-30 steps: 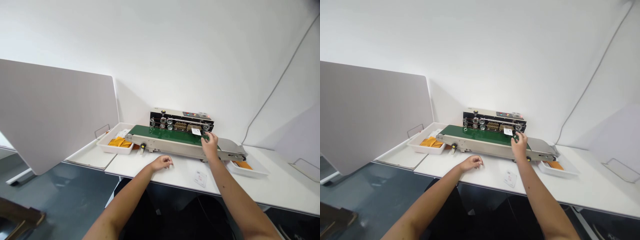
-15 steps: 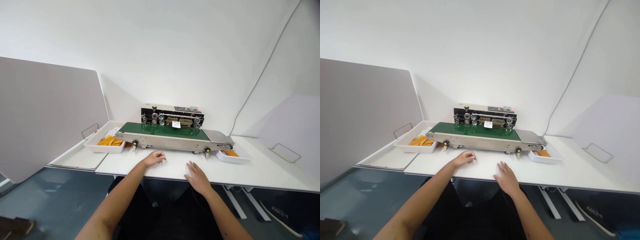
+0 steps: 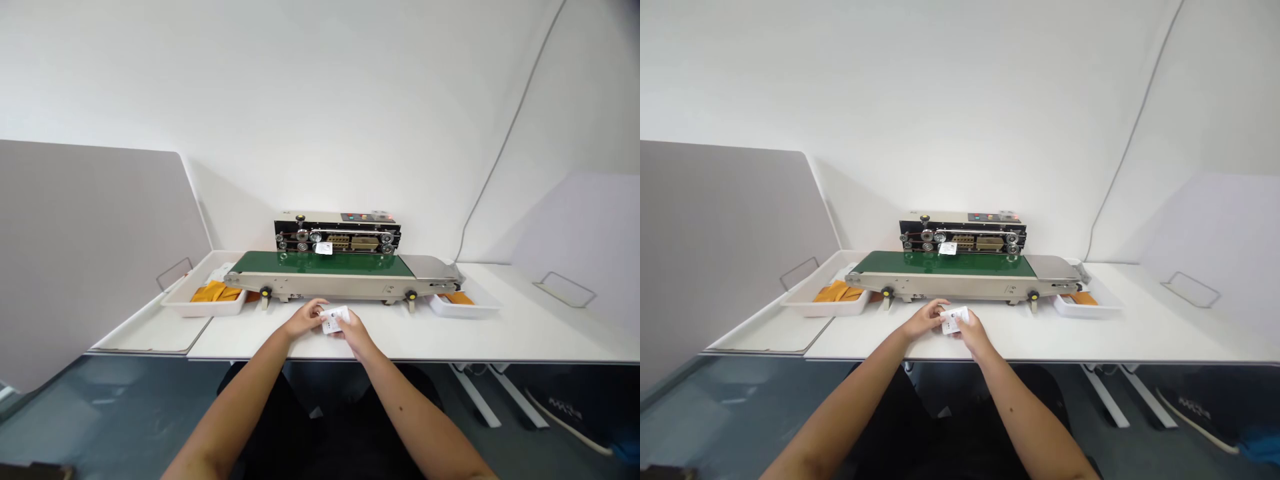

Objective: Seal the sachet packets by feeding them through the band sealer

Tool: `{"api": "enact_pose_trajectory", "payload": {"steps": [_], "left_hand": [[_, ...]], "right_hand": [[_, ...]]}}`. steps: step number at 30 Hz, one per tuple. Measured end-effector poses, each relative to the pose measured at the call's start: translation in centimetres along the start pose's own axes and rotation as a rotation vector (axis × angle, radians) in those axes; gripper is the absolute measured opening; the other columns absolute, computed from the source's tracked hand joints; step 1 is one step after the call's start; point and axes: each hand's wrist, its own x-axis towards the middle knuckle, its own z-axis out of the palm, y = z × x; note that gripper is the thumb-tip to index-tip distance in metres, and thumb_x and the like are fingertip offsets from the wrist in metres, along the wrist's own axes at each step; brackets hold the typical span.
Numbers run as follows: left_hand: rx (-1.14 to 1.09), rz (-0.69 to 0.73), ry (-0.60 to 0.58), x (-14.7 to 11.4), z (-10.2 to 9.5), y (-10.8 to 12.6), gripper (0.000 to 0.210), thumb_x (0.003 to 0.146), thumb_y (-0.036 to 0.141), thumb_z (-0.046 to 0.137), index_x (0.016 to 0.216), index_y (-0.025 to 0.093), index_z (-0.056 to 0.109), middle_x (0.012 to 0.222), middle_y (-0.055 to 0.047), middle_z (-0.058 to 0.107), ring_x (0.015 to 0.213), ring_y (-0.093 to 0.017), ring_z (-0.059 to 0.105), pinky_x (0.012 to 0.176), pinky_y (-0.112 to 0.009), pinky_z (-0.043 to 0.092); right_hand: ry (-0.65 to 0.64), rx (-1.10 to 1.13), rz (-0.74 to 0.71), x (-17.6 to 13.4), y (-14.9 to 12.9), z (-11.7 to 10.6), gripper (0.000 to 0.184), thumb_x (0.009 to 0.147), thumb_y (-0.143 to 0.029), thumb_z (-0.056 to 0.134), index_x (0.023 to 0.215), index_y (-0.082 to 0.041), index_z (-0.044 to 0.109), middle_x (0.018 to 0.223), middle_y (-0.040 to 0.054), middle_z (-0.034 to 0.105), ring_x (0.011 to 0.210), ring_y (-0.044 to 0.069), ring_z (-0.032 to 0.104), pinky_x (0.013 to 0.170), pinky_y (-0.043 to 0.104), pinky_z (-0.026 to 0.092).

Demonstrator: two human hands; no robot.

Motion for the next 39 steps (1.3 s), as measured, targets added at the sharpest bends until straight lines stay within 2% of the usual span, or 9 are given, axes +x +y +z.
{"api": "enact_pose_trajectory", "payload": {"steps": [5,10,14,21,25,29,32,34,39], "left_hand": [[0.051,-0.006,0.075,0.3,0.0,-0.2,0.055,0.079,0.049,0.074,0.117,0.015,0.055,0.067,0.003,0.058,0.046,-0.007,0.05,0.046,-0.02,0.037],[0.04,-0.001,0.119,0.8,-0.1,-0.8,0.05,0.079,0.049,0.074,0.111,0.017,0.052,0.066,0.004,0.059,0.043,-0.007,0.047,0.041,-0.017,0.028],[-0.009,0.016,0.15,0.6,-0.2,-1.1,0.049,0.077,0.05,0.075,0.104,0.02,0.046,0.063,0.008,0.056,0.041,-0.005,0.041,0.041,-0.016,0.025],[0.048,0.044,0.036,-0.1,0.1,-1.7,0.048,0.076,0.048,0.074,0.105,0.018,0.051,0.064,0.006,0.052,0.052,-0.009,0.047,0.049,-0.019,0.034],[0.266,0.231,0.226,-1.7,-0.3,-0.1,0.037,0.082,0.039,0.069,0.11,0.018,0.057,0.086,-0.002,0.061,0.067,-0.012,0.054,0.061,-0.024,0.044],[0.525,0.307,0.51,-5.5,-6.4,4.0,0.027,0.083,0.037,0.064,0.101,0.017,0.064,0.087,-0.005,0.065,0.074,-0.017,0.059,0.069,-0.028,0.049],[0.572,0.315,0.925,-7.8,-14.7,7.4,0.029,0.089,0.04,0.051,0.103,0.017,0.061,0.092,-0.006,0.066,0.08,-0.018,0.062,0.071,-0.028,0.05],[0.681,0.23,1.087,-8.3,-20.5,9.0,0.033,0.092,0.041,0.042,0.107,0.017,0.06,0.091,-0.006,0.067,0.08,-0.018,0.062,0.072,-0.027,0.049],[1.03,-0.238,0.907,-6.0,-30.9,9.8,0.034,0.08,0.047,0.055,0.098,0.02,0.066,0.099,-0.006,0.072,0.087,-0.023,0.064,0.076,-0.029,0.048]], "right_hand": [[-0.015,0.161,0.092,1.4,0.5,1.0,0.046,0.083,-0.046,0.068,0.119,-0.022,0.052,0.093,0.0062,0.072,0.063,0.017,0.069,0.06,0.032,0.057],[0.057,0.117,-0.047,0.4,0.5,0.1,0.069,0.078,-0.039,0.072,0.14,-0.028,0.042,0.101,0.004,0.07,0.057,0.012,0.064,0.055,0.025,0.051],[0.095,0.038,-0.123,-0.2,0.8,0.1,0.066,0.078,-0.038,0.072,0.138,-0.026,0.05,0.109,0.0053,0.068,0.062,0.011,0.061,0.058,0.025,0.049],[0.058,-0.043,-0.079,-0.8,1.1,0.5,0.069,0.075,-0.042,0.075,0.137,-0.022,0.053,0.103,0.0067,0.07,0.077,0.018,0.064,0.054,0.023,0.047],[0.04,-0.107,-0.024,-1.2,0.8,0.7,0.059,0.073,-0.046,0.076,0.123,-0.018,0.064,0.097,0.0072,0.071,0.074,0.019,0.064,0.053,0.023,0.046],[0.073,-0.075,-0.007,-1.4,0.4,0.6,0.06,0.073,-0.048,0.076,0.125,-0.021,0.063,0.101,0.0076,0.072,0.079,0.021,0.067,0.055,0.024,0.048],[0.069,-0.083,0.024,-1.3,0.2,0.5,0.059,0.073,-0.048,0.077,0.124,-0.021,0.065,0.1,0.0079,0.073,0.078,0.021,0.067,0.056,0.025,0.048],[0.065,-0.079,0.046,-1.0,0.1,0.6,0.059,0.074,-0.048,0.076,0.125,-0.021,0.065,0.099,0.0082,0.074,0.079,0.022,0.068,0.057,0.026,0.049],[0.068,-0.08,0.102,-0.2,-0.4,1.3,0.06,0.074,-0.049,0.077,0.126,-0.022,0.065,0.101,0.0088,0.074,0.084,0.025,0.069,0.062,0.03,0.053]]}}
